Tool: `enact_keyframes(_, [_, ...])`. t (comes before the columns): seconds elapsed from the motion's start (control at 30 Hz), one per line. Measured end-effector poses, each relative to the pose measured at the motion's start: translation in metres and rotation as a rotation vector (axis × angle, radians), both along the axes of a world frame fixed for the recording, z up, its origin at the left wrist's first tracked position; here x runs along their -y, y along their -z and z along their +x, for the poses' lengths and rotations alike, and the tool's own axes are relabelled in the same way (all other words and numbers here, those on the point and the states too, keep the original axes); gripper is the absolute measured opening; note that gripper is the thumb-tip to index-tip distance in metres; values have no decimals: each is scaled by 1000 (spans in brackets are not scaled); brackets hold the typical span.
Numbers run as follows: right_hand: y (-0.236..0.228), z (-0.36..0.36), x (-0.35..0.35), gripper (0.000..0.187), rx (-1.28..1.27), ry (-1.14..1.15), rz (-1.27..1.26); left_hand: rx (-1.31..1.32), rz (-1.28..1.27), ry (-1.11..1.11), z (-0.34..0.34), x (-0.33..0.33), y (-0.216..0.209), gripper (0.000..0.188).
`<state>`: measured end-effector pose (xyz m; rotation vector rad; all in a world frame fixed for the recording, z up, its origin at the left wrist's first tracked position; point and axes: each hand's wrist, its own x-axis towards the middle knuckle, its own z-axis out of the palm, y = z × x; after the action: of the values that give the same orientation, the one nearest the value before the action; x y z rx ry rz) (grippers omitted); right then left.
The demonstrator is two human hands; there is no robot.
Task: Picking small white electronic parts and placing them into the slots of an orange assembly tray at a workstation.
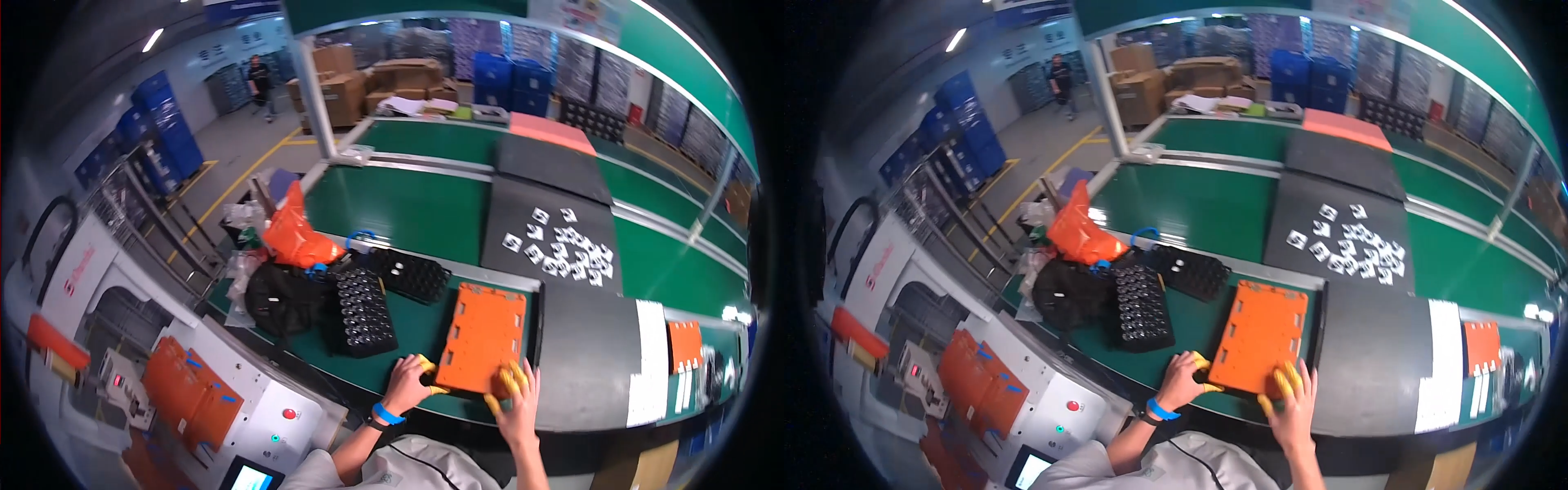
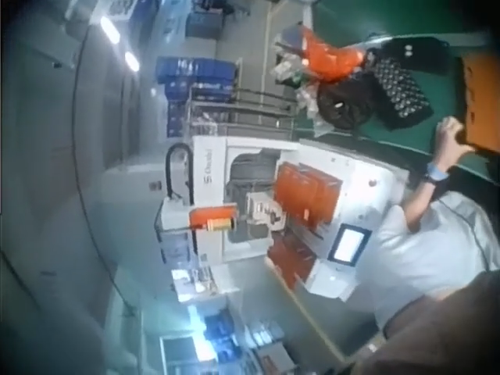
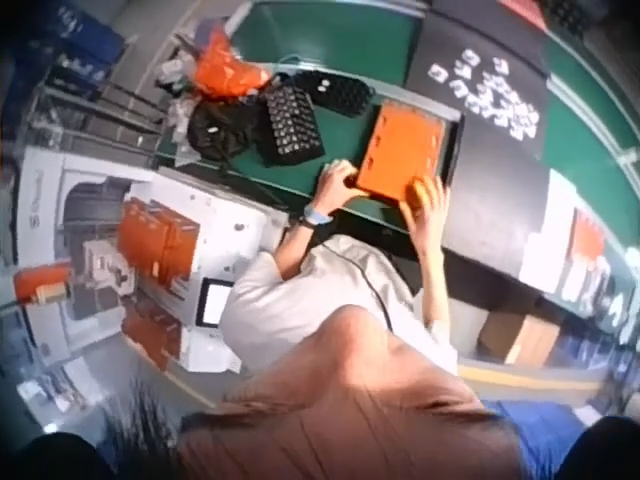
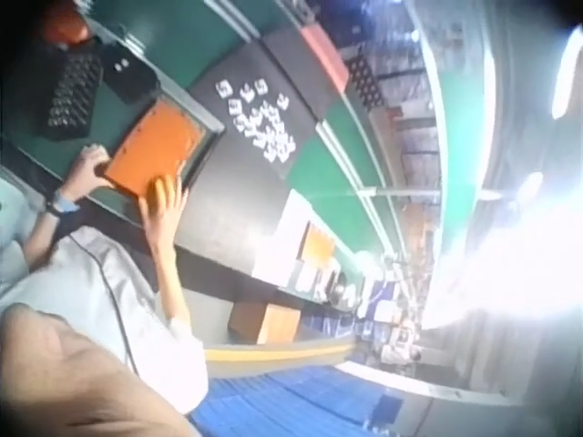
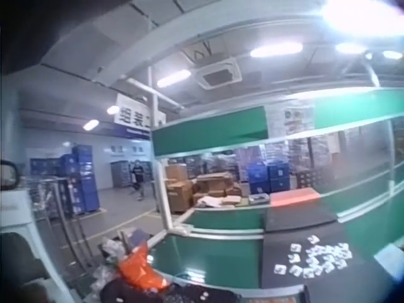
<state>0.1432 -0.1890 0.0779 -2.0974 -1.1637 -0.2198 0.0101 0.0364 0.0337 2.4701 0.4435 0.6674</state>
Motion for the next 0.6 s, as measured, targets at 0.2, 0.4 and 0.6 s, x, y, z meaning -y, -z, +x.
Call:
enact_keyframes(0.2, [22, -58, 19, 53, -1308, -319, 80, 214, -252, 53, -5, 8, 2, 48])
enact_keyframes(0.4, [0, -43, -16, 68, -1707, -323, 941, 223, -525, 43, -7, 29, -29, 45])
enact_keyframes(0.6, [43, -3, -13, 45, -1663, -118, 973, 180, -558, 32, -24, 67, -29, 42])
